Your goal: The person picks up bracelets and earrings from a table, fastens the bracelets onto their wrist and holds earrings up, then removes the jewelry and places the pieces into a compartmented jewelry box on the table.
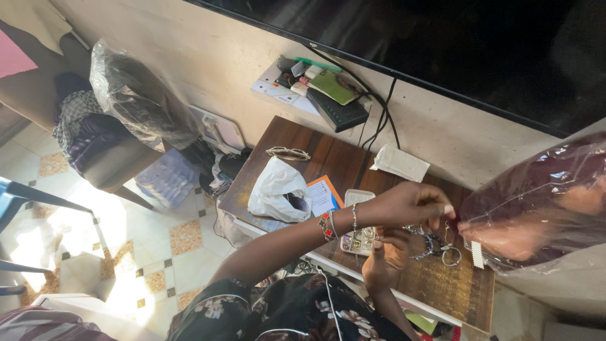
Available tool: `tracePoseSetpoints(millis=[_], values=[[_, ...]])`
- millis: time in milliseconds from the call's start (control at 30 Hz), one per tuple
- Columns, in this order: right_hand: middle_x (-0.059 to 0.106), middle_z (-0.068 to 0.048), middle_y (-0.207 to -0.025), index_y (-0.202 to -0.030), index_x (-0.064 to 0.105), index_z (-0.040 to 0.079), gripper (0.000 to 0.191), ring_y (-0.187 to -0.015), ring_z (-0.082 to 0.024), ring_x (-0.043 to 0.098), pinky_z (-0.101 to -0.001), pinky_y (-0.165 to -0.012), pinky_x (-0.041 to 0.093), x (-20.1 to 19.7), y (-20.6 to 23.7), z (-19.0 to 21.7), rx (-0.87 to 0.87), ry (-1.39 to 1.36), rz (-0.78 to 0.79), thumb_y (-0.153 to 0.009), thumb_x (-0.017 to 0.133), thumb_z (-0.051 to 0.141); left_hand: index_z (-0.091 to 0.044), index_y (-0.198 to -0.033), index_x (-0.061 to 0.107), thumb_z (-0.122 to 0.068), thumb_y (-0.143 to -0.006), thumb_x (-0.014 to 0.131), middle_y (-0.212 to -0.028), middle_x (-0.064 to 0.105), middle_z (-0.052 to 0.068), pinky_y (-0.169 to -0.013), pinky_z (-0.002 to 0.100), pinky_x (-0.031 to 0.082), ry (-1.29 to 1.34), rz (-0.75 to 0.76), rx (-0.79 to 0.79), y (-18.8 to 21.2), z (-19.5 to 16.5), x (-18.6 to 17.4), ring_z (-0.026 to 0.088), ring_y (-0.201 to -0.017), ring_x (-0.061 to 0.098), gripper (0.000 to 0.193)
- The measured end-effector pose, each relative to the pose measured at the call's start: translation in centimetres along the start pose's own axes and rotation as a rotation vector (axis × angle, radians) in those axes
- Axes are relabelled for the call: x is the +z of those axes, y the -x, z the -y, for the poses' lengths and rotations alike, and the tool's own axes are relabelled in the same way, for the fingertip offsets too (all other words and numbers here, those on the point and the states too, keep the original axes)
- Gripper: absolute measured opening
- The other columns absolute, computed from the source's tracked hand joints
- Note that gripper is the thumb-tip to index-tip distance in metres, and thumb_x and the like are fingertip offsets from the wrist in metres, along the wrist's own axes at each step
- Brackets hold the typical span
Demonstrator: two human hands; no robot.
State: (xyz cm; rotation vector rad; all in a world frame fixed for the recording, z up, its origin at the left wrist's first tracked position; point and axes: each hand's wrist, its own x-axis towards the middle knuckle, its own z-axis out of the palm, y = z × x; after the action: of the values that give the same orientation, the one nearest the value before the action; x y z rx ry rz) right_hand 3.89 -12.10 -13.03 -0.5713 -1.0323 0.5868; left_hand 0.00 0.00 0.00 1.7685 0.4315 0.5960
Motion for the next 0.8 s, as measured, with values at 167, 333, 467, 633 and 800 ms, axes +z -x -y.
tracePoseSetpoints(millis=[167, 333, 467, 633, 800], values=[[0.054, -0.007, -0.118, -0.104, 0.063, 0.003, 0.012, -0.112, -0.015, 0.056, -0.0313, -0.104, 0.049, 1.7, -0.4, 1.8, -0.012, 0.195, 0.021, -0.098, 0.071, 0.008, 0.002, -0.118, 0.069, -0.022, -0.106, 0.058, -0.085, 0.072, 0.007, -0.069, 0.027, 0.062, 0.292, -0.059, -0.049, -0.8, 0.4, 0.1, 0.013, -0.075, 0.073, 0.029], [0.053, -0.008, -0.114, -0.103, 0.062, 0.001, 0.011, -0.107, -0.016, 0.056, -0.0310, -0.098, 0.050, 3.1, -1.7, 3.0, -0.041, 0.364, 0.089, -0.097, 0.070, 0.006, 0.002, -0.116, 0.068, -0.021, -0.106, 0.055, -0.081, 0.071, 0.007, -0.063, 0.026, 0.062, 0.398, -0.098, -0.132, -1.5, 1.1, 0.0, 0.013, -0.070, 0.073, 0.028], [0.054, -0.009, -0.113, -0.103, 0.063, -0.001, 0.011, -0.104, -0.016, 0.057, -0.0307, -0.095, 0.050, 4.3, -2.6, 4.0, 0.016, 0.401, 0.075, -0.097, 0.070, 0.005, 0.002, -0.118, 0.067, -0.020, -0.106, 0.054, -0.082, 0.071, 0.006, -0.064, 0.026, 0.062, 0.387, -0.161, -0.101, -1.4, 1.5, -0.6, 0.013, -0.070, 0.073, 0.028], [0.056, -0.010, -0.110, -0.102, 0.063, -0.001, 0.011, -0.105, -0.018, 0.057, -0.0308, -0.095, 0.048, 4.9, -3.5, 5.0, 0.019, 0.537, 0.112, -0.097, 0.070, 0.005, 0.002, -0.118, 0.067, -0.019, -0.106, 0.056, -0.083, 0.071, 0.006, -0.065, 0.026, 0.061, 0.279, -0.268, -0.055, -1.4, 1.5, -1.3, 0.012, -0.072, 0.072, 0.027], [0.057, -0.010, -0.110, -0.102, 0.063, 0.000, 0.012, -0.106, -0.018, 0.057, -0.0313, -0.093, 0.050, 4.9, -4.0, 5.0, -0.049, 0.639, 0.147, -0.096, 0.072, 0.007, 0.001, -0.118, 0.067, -0.019, -0.104, 0.058, -0.083, 0.071, 0.005, -0.066, 0.025, 0.063, 0.226, -0.341, -0.049, -1.6, 0.9, -1.8, 0.009, -0.072, 0.071, 0.026]])
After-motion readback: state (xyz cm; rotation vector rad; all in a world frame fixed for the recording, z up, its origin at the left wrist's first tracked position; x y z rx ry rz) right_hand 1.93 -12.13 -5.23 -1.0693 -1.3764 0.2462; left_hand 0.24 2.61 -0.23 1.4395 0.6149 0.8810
